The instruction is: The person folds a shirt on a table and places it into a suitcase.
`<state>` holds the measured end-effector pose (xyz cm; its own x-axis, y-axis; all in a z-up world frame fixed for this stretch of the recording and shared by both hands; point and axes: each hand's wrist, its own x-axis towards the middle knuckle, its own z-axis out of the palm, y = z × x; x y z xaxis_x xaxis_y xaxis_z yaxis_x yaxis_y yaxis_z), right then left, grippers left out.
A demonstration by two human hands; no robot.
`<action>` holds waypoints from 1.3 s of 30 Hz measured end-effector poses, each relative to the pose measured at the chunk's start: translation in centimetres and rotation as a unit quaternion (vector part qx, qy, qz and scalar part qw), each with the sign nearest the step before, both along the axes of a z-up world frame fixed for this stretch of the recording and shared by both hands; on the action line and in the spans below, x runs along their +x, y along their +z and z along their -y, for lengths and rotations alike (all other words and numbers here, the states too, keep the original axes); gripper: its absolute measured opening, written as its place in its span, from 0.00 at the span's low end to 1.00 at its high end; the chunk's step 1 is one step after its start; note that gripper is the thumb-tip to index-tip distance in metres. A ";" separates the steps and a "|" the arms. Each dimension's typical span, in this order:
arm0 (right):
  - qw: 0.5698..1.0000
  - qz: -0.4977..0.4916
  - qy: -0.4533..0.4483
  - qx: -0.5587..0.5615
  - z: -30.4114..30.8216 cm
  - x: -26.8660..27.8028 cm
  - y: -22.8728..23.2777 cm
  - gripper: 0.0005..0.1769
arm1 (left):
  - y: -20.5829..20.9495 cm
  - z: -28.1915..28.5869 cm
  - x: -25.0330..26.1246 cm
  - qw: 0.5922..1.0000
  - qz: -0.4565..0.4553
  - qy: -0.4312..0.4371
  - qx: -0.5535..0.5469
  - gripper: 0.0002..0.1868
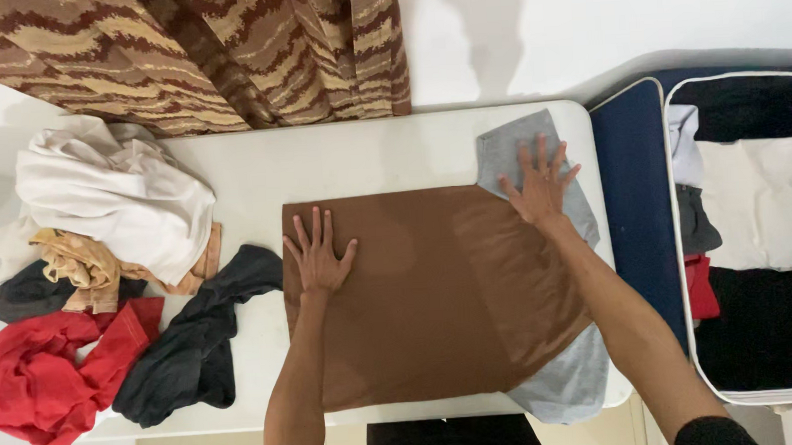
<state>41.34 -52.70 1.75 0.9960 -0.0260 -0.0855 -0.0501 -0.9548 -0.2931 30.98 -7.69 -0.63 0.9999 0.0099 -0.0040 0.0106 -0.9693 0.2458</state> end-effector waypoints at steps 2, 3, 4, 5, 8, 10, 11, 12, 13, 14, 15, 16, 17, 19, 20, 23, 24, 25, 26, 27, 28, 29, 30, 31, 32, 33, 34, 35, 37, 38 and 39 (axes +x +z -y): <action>1.000 -0.031 0.002 0.000 -0.3 1.7 0.1 0.54 | -0.1 -0.1 0.6 1.000 -0.005 0.001 0.015 0.48; 0.999 -0.046 0.003 0.000 -0.4 2.1 0.0 0.55 | -0.2 -0.2 0.6 1.000 -0.001 0.003 0.011 0.48; 0.999 -0.054 0.000 0.001 -0.5 2.3 -0.1 0.56 | -0.1 -0.2 0.5 1.000 0.005 0.006 0.007 0.48; 0.998 -0.062 -0.002 0.002 -0.6 2.5 -0.1 0.57 | -0.1 -0.2 0.5 1.000 0.010 0.009 0.002 0.48; 0.997 -0.076 -0.017 -0.001 -1.0 3.6 -0.2 0.58 | 0.1 0.0 0.5 0.999 0.031 0.024 0.000 0.47; 0.997 -0.071 -0.018 0.000 -0.9 4.0 -0.2 0.59 | 0.1 -0.1 1.1 0.999 0.031 0.023 -0.008 0.47; 0.998 -0.062 -0.014 0.003 -1.0 4.3 -0.1 0.58 | 0.1 -0.3 1.6 0.999 0.032 0.024 -0.012 0.47; 0.999 -0.051 -0.009 0.007 -1.1 4.6 0.0 0.58 | 0.1 -0.4 2.3 0.999 0.030 0.026 -0.012 0.47; 0.998 -0.061 -0.012 0.004 -1.0 5.4 0.3 0.59 | 0.0 -0.5 3.0 0.999 0.028 0.028 -0.012 0.47; 0.997 -0.075 -0.011 0.000 -1.0 6.0 0.6 0.59 | -0.2 -0.6 2.9 0.999 0.020 0.032 -0.011 0.48; 0.996 -0.090 -0.011 -0.003 -1.1 6.2 0.7 0.60 | -0.4 -0.7 3.0 0.999 0.020 0.028 -0.014 0.47; 0.996 -0.089 -0.021 -0.018 -1.5 6.2 0.9 0.58 | -0.5 -0.8 3.5 0.999 0.023 0.023 -0.017 0.47; 0.995 -0.088 -0.032 -0.033 -2.0 6.2 0.9 0.56 | -0.6 -0.8 3.6 0.999 0.025 0.018 -0.019 0.47; 0.998 -0.041 -0.020 -0.041 -3.0 5.6 0.8 0.51 | -0.5 0.1 2.9 0.998 0.051 0.024 -0.027 0.47; 0.999 0.004 -0.002 -0.032 -4.0 4.4 0.3 0.48 | -0.3 0.5 2.4 0.997 0.063 0.024 -0.031 0.46; 0.991 0.114 0.059 -0.024 -7.8 -0.8 -1.0 0.41 | 0.7 3.5 -1.2 0.995 0.036 -0.009 -0.094 0.44; 0.993 0.091 0.078 -0.020 -9.0 -3.1 -1.2 0.40 | 1.0 5.0 -3.1 0.995 0.023 -0.011 -0.099 0.43; 0.993 0.068 0.097 -0.016 -10.2 -5.7 -1.2 0.39 | 1.3 6.7 -5.1 0.994 0.009 -0.013 -0.104 0.42; 0.992 0.078 0.097 0.004 -11.4 -8.1 -1.0 0.39 | 1.5 8.2 -6.4 0.994 0.002 -0.016 -0.110 0.41; 0.991 0.088 0.096 0.024 -12.1 -10.7 -0.6 0.39 | 1.8 9.6 -7.9 0.993 -0.011 -0.027 -0.111 0.40; 0.992 0.081 0.091 0.038 -12.4 -13.0 -0.2 0.39 | 2.1 10.7 -9.7 0.993 -0.025 -0.036 -0.111 0.40; 0.992 0.074 0.085 0.051 -12.5 -15.0 0.1 0.39 | 2.2 11.4 -11.1 0.992 -0.038 -0.045 -0.111 0.39; 0.993 0.064 0.079 0.065 -12.3 -16.7 0.2 0.40 | 2.1 11.7 -12.3 0.993 -0.032 -0.035 -0.105 0.39; 0.995 0.043 0.079 0.044 -11.5 -17.9 0.1 0.40 | 1.8 11.9 -13.3 0.994 -0.027 -0.026 -0.100 0.39; 0.996 0.020 0.080 0.023 -10.3 -19.3 0.0 0.39 | 1.4 12.0 -14.7 0.995 -0.023 -0.015 -0.094 0.40; 0.997 -0.004 0.081 0.002 -8.9 -20.8 -0.1 0.39 | 1.1 11.4 -16.2 0.996 -0.024 -0.006 -0.089 0.38; 0.996 -0.011 0.086 -0.016 -7.1 -22.1 -0.4 0.39 | 0.6 10.4 -17.2 0.996 -0.022 0.000 -0.086 0.37; 0.995 -0.019 0.090 -0.033 -4.9 -23.3 -0.6 0.38 | 0.2 9.3 -18.2 0.996 -0.020 0.007 -0.082 0.36; 0.993 -0.015 0.092 -0.070 -0.8 -23.9 -0.8 0.38 | 0.0 6.5 -20.0 0.996 -0.014 0.023 -0.084 0.36; 0.992 -0.014 0.084 -0.089 1.3 -24.8 -0.8 0.38 | 0.1 5.2 -21.3 0.996 -0.015 0.032 -0.083 0.36; 0.994 -0.001 0.071 -0.082 3.6 -25.0 -0.7 0.39 | 0.2 4.1 -22.3 0.996 -0.006 0.054 -0.075 0.37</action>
